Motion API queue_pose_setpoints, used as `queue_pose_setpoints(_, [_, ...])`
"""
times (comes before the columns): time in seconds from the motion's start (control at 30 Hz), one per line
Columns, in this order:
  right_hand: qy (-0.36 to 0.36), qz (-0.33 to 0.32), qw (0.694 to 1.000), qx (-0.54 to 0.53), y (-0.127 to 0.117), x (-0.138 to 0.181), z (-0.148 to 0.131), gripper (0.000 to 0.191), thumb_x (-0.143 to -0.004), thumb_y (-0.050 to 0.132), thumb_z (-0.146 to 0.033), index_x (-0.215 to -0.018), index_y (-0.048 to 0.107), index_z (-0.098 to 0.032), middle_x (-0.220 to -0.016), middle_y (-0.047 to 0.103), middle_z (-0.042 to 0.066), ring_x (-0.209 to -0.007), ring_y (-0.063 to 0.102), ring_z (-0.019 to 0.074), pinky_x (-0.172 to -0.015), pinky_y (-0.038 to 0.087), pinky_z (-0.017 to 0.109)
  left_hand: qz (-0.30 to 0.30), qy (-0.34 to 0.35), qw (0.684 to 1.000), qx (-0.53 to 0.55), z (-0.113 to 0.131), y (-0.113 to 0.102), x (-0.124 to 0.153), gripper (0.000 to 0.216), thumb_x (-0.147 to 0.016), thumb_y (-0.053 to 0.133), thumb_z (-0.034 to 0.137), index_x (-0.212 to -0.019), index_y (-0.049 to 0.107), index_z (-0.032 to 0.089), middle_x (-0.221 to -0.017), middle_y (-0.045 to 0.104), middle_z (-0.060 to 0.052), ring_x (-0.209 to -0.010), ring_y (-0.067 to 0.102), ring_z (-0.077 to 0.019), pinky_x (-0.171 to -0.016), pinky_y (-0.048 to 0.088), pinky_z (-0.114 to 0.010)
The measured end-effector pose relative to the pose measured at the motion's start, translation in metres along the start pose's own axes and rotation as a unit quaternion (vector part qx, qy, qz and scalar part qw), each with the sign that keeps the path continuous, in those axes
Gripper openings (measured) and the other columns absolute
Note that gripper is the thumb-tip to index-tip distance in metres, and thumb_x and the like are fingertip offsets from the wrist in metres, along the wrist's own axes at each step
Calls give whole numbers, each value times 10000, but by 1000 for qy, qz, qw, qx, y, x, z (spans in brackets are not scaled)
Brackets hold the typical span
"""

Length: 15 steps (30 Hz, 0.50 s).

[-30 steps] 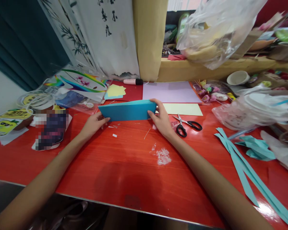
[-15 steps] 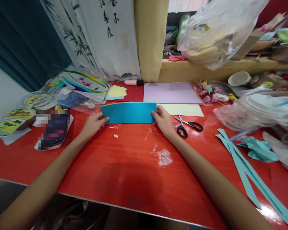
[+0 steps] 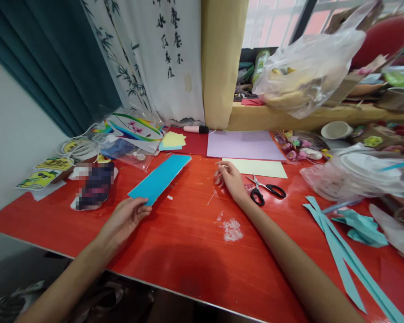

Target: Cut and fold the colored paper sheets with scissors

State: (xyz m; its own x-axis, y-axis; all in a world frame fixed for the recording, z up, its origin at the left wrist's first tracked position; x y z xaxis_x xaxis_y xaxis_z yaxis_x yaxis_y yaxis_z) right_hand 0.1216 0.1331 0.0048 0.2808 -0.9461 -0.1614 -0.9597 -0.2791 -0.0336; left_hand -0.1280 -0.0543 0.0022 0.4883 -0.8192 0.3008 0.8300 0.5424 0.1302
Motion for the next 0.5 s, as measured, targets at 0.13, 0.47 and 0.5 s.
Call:
queue_pose_setpoints(0.13, [3, 0, 1000, -2, 0, 1, 0, 252, -767, 510, -365, -945, 486, -189, -615, 554, -39, -418, 517, 76, -379, 374, 177, 17, 0, 999, 46, -10, 6, 1, 207, -686, 565, 154, -598, 382, 191, -609, 580, -6, -763, 674, -191, -727, 546, -287])
queue_pose_setpoints(0.47, [-4, -15, 1000, 1, 0, -1, 5, 261, -766, 484, -345, -968, 470, -179, -632, 564, -37, -433, 520, 75, -401, 384, 178, -63, -88, 989, 96, -2, 19, 4, 118, -784, 465, 148, -669, 454, 170, -879, 651, -109, -880, 657, -216, -796, 534, -324])
queue_pose_setpoints(0.5, [-5, -17, 1000, 1, 1, -1, 5, 263, -765, 483, -341, -971, 468, -179, -633, 564, -37, -435, 521, 75, -401, 385, 177, -72, -108, 987, 90, -5, 17, 15, 103, -807, 458, 203, -719, 494, 165, -928, 650, -117, -838, 665, -212, -748, 544, -326])
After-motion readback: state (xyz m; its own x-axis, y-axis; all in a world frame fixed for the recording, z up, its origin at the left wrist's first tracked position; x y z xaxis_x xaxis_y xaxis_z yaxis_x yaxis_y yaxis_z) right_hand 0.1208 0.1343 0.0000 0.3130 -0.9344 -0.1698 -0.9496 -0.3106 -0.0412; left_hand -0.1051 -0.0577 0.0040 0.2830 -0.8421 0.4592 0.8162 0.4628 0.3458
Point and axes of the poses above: each hand's wrist, its own x-axis away from the middle knuckle, its own y-axis out of the palm, z = x × y, the point moved 8 cm from there along -x, towards the middle knuckle
